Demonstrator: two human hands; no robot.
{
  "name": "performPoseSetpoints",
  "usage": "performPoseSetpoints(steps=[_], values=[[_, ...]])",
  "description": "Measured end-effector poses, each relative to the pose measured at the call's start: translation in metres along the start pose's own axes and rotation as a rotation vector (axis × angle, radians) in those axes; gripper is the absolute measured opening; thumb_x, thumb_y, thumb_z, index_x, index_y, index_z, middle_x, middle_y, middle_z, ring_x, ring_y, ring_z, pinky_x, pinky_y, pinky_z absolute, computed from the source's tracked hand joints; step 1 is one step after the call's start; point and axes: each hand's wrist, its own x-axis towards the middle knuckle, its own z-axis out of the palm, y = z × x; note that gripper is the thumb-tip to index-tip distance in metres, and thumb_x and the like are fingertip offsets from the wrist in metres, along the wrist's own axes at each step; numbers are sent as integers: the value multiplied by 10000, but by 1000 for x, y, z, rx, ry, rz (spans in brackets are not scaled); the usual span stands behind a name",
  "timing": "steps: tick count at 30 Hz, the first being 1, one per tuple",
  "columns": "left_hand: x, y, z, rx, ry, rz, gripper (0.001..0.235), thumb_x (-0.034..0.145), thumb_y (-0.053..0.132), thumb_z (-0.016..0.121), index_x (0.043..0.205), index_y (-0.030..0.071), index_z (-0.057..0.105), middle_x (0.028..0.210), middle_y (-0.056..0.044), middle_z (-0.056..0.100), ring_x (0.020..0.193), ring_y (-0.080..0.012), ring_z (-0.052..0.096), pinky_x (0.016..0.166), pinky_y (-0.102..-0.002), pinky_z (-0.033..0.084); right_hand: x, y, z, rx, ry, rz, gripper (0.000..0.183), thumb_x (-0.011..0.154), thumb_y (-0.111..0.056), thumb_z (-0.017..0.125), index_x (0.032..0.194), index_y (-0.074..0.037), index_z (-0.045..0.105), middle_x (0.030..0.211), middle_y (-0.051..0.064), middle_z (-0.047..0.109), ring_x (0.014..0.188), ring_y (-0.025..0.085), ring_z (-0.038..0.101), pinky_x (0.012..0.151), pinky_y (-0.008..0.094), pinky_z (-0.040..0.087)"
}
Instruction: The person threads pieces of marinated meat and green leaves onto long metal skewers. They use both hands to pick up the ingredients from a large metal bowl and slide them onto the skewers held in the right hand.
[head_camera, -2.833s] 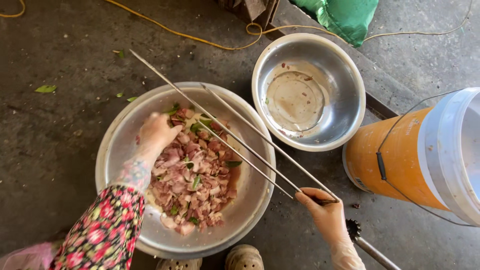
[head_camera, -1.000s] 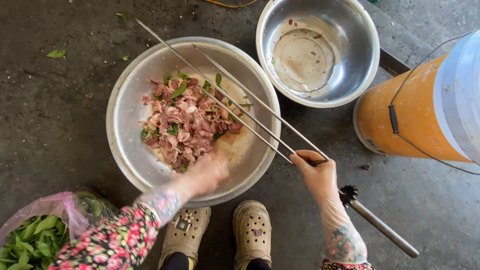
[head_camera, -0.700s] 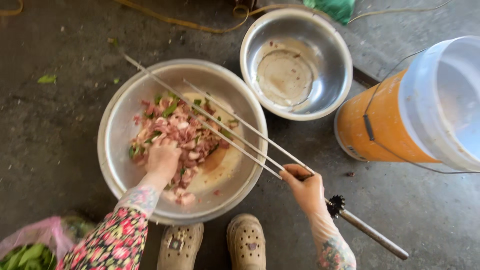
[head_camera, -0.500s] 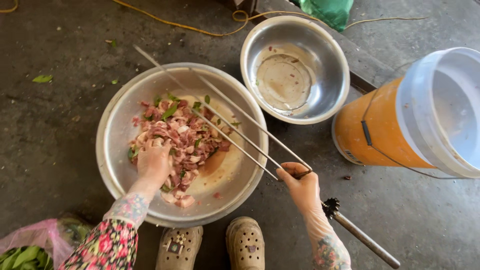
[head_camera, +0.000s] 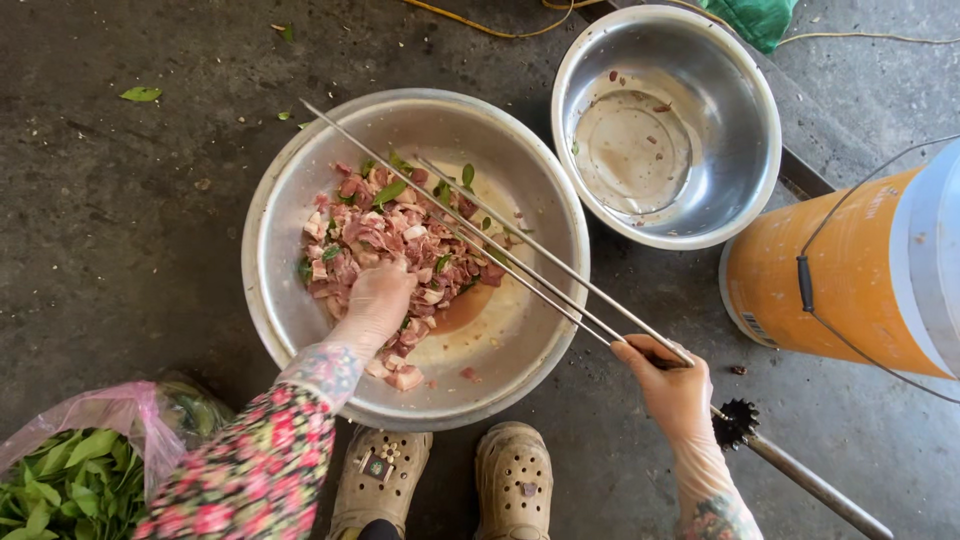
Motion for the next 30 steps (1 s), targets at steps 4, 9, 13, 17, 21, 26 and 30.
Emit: performPoseSetpoints(steps=[4,9,13,17,21,26,30], values=[[6,-18,8,-126,-38,-153,110,853,82,662,917,114,747,910,-118,712,901,-312,711,757,-459,583,-5,5,-4,-54,-4,32,227,811,-159,849,992,-26,814,830,45,791,735,96,666,694,257,523],[-5,-25,-8,-89,110,-251,95,874,106,668,811,105,739,822,-96,701,850,-284,684,796,-454,555,-5,21,-12,-2,-50,60,228,800,-157,846,983,-22,819,817,31,790,724,86,639,672,259,507],[-10,-3,-7,12,25,-88,110,831,117,680,742,108,745,810,-80,692,863,-261,672,784,-440,551,-1,23,-14,-19,-70,48,229,798,-175,845,966,-20,819,809,26,797,727,81,656,685,253,519],[-5,-1,1,-43,5,-97,91,843,131,691,832,104,777,899,-108,723,900,-313,698,790,-454,569,-2,20,-13,-55,-77,64,227,809,-179,845,968,-18,824,803,42,796,725,106,644,679,273,513],[4,-22,-8,-465,-251,-461,180,895,193,712,1033,156,820,1026,-119,765,961,-301,710,887,-427,551,0,21,-22,-71,-79,61,235,796,-183,842,968,-26,820,822,25,801,749,106,681,709,265,530],[18,-65,-35,-1187,-33,-501,249,923,102,673,1138,47,787,1152,-74,779,972,-163,726,890,-284,554,5,26,-26,-21,-36,36,235,779,-174,850,952,-18,818,821,43,804,755,103,689,726,266,533],[29,-82,-42,-1644,149,-561,239,939,13,607,1121,-34,753,1090,-107,772,924,-177,738,850,-287,596,9,40,-29,-66,-3,45,222,776,-161,858,947,-24,826,815,51,809,745,112,689,725,272,532]])
